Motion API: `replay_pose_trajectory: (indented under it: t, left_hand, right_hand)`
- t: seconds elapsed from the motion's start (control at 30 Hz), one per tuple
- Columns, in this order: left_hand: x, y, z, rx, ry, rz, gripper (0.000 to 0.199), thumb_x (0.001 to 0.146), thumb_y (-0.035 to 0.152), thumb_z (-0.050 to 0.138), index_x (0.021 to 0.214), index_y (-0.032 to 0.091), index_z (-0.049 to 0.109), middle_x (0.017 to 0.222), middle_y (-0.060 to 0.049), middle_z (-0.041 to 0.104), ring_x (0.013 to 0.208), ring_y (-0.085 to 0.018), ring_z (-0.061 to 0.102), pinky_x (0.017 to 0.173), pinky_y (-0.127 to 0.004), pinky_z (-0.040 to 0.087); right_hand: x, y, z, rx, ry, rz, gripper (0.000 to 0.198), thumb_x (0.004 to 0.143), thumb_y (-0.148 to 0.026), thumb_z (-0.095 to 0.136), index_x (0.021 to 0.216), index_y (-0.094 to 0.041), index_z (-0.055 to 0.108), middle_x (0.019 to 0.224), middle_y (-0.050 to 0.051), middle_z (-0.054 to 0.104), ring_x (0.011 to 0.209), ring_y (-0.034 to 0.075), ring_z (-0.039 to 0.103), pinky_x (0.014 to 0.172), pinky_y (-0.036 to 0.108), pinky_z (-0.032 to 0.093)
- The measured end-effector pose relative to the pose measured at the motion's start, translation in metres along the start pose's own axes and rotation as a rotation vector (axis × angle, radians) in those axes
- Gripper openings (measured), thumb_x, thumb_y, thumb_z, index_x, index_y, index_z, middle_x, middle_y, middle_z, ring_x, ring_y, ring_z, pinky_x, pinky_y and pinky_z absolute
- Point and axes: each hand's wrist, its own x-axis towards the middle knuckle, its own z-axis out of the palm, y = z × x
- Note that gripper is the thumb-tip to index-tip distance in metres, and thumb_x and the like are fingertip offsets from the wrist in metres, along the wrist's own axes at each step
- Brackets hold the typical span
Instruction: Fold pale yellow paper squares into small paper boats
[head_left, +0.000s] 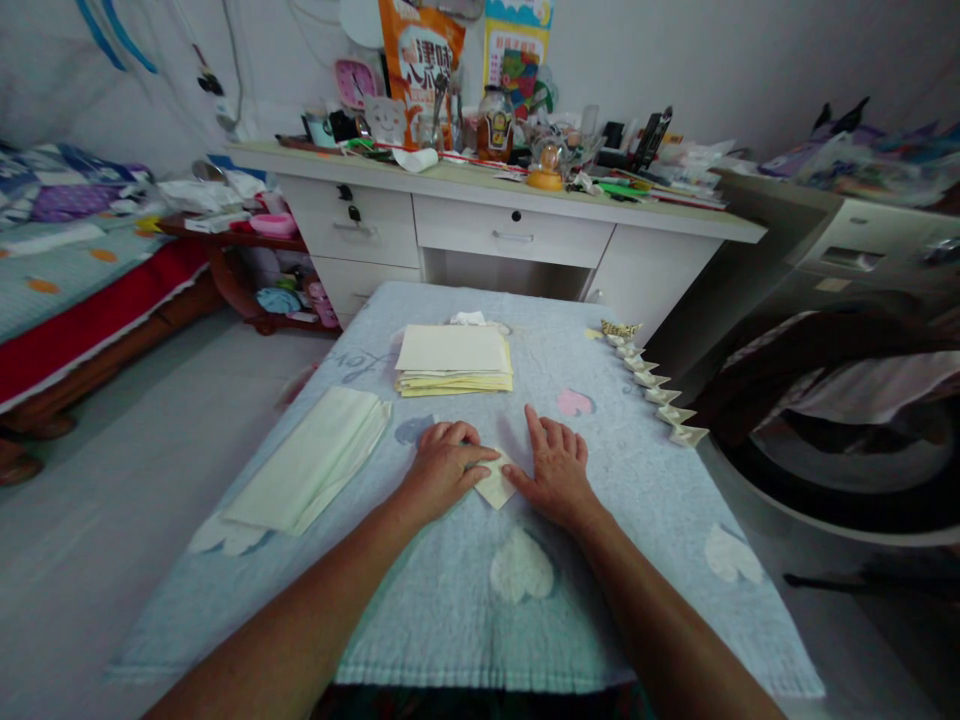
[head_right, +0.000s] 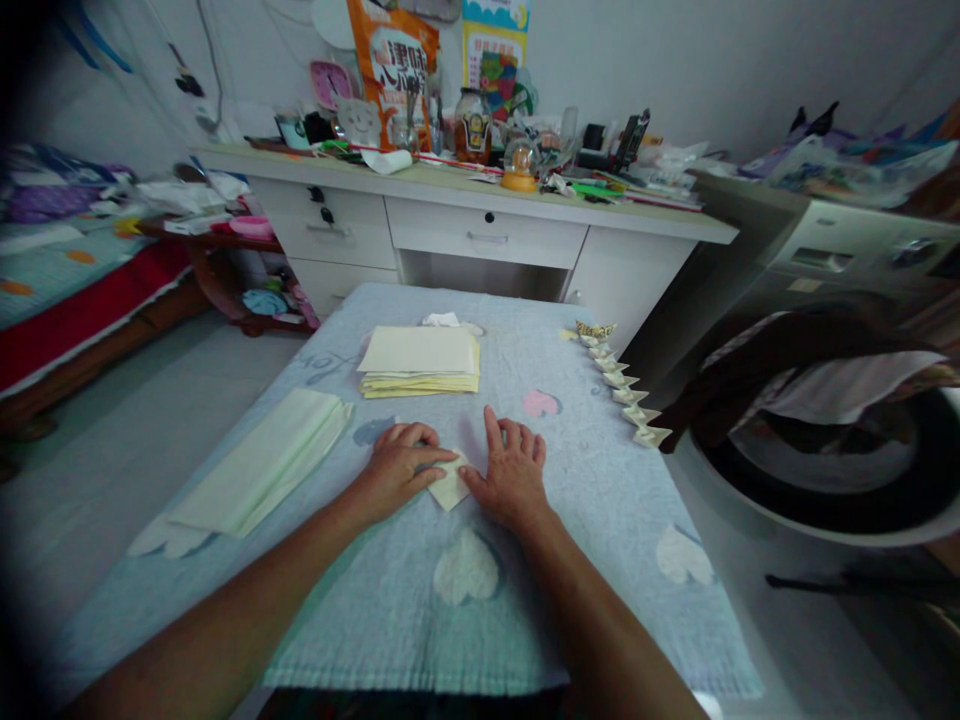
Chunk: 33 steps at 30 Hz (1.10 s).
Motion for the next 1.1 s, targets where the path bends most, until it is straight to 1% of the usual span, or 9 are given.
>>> replay_pose_trajectory:
  t: [0.27,0.37,0.43,0.53,0.6,0.8,0.93,1.03,1.1]
  left_hand:
    - [0.0,0.001,0.0,0.005,-0.011,-0.014,0.028,0.082,0.028,0.064,0.108,0.038,0.07,0.104,-0.002,0.058,0.102,-0.024,0.046,0.093,-0.043,0.032]
    - [0.0,0.003,-0.001,0.001,-0.01,-0.009,0.029,0.082,0.028,0.064,0.11,0.036,0.069,0.105,-0.003,0.059,0.102,-0.024,0.046,0.093,-0.042,0.032]
    - [0.001,0.004,-0.002,-0.013,-0.008,-0.01,0.036,0.08,0.027,0.064,0.116,0.032,0.064,0.107,-0.003,0.059,0.103,-0.024,0.047,0.092,-0.041,0.033]
    - [0.001,0.006,-0.002,-0.021,0.001,-0.022,0.044,0.078,0.025,0.064,0.122,0.027,0.057,0.114,-0.005,0.058,0.107,-0.024,0.047,0.095,-0.04,0.034]
    - [0.001,0.006,-0.002,-0.012,-0.002,-0.02,0.042,0.079,0.025,0.063,0.12,0.025,0.057,0.115,-0.006,0.056,0.109,-0.025,0.046,0.097,-0.04,0.033]
    - [0.002,0.01,-0.005,-0.042,0.003,-0.033,0.034,0.078,0.024,0.061,0.112,0.025,0.062,0.112,-0.005,0.057,0.106,-0.024,0.048,0.095,-0.04,0.034]
    - [0.004,0.016,-0.009,-0.216,0.012,-0.057,0.023,0.075,0.021,0.062,0.098,0.022,0.065,0.099,-0.004,0.062,0.097,-0.022,0.052,0.087,-0.035,0.039]
    - [0.005,0.016,-0.009,-0.443,-0.004,-0.125,0.009,0.078,0.023,0.058,0.084,0.018,0.063,0.076,0.0,0.057,0.073,-0.015,0.052,0.067,-0.027,0.04]
    - [0.005,0.016,-0.007,-0.62,0.009,-0.193,0.009,0.079,0.026,0.058,0.08,0.017,0.059,0.066,0.004,0.051,0.061,-0.011,0.047,0.057,-0.023,0.036]
  right_hand:
    - [-0.001,0.023,-0.01,0.043,-0.078,0.01,0.086,0.08,-0.054,0.057,0.151,-0.022,0.019,0.142,0.014,0.039,0.126,0.033,0.034,0.102,0.051,0.024]
    - [0.001,0.031,-0.012,0.062,-0.053,-0.034,0.083,0.079,-0.048,0.06,0.149,-0.022,0.023,0.14,0.015,0.041,0.124,0.032,0.036,0.1,0.049,0.026]
    - [0.001,0.031,-0.013,0.104,-0.011,-0.072,0.071,0.079,-0.042,0.061,0.142,-0.02,0.036,0.135,0.015,0.043,0.121,0.031,0.038,0.1,0.047,0.027]
    - [0.0,0.022,-0.013,0.184,0.003,-0.14,0.039,0.08,-0.038,0.061,0.114,-0.019,0.057,0.122,0.011,0.049,0.113,0.027,0.042,0.099,0.044,0.028]
    - [-0.001,0.013,-0.013,0.21,-0.011,-0.176,0.031,0.079,-0.038,0.063,0.102,-0.019,0.059,0.115,0.009,0.051,0.109,0.026,0.043,0.098,0.043,0.029]
    - [-0.001,0.0,-0.008,0.293,-0.015,-0.185,0.017,0.077,-0.024,0.064,0.092,-0.019,0.059,0.111,0.007,0.053,0.107,0.024,0.044,0.098,0.042,0.029]
    - [0.0,-0.001,-0.01,0.405,0.011,-0.219,0.011,0.078,-0.017,0.06,0.088,-0.02,0.057,0.109,0.007,0.055,0.108,0.023,0.046,0.096,0.039,0.032]
    - [-0.001,-0.002,-0.013,0.534,0.066,-0.252,0.008,0.081,-0.018,0.056,0.088,-0.02,0.054,0.106,0.006,0.056,0.107,0.021,0.048,0.095,0.037,0.036]
    - [-0.002,-0.001,-0.014,0.646,0.116,-0.229,0.015,0.083,-0.024,0.055,0.098,-0.02,0.053,0.107,0.007,0.055,0.106,0.021,0.049,0.094,0.035,0.038]
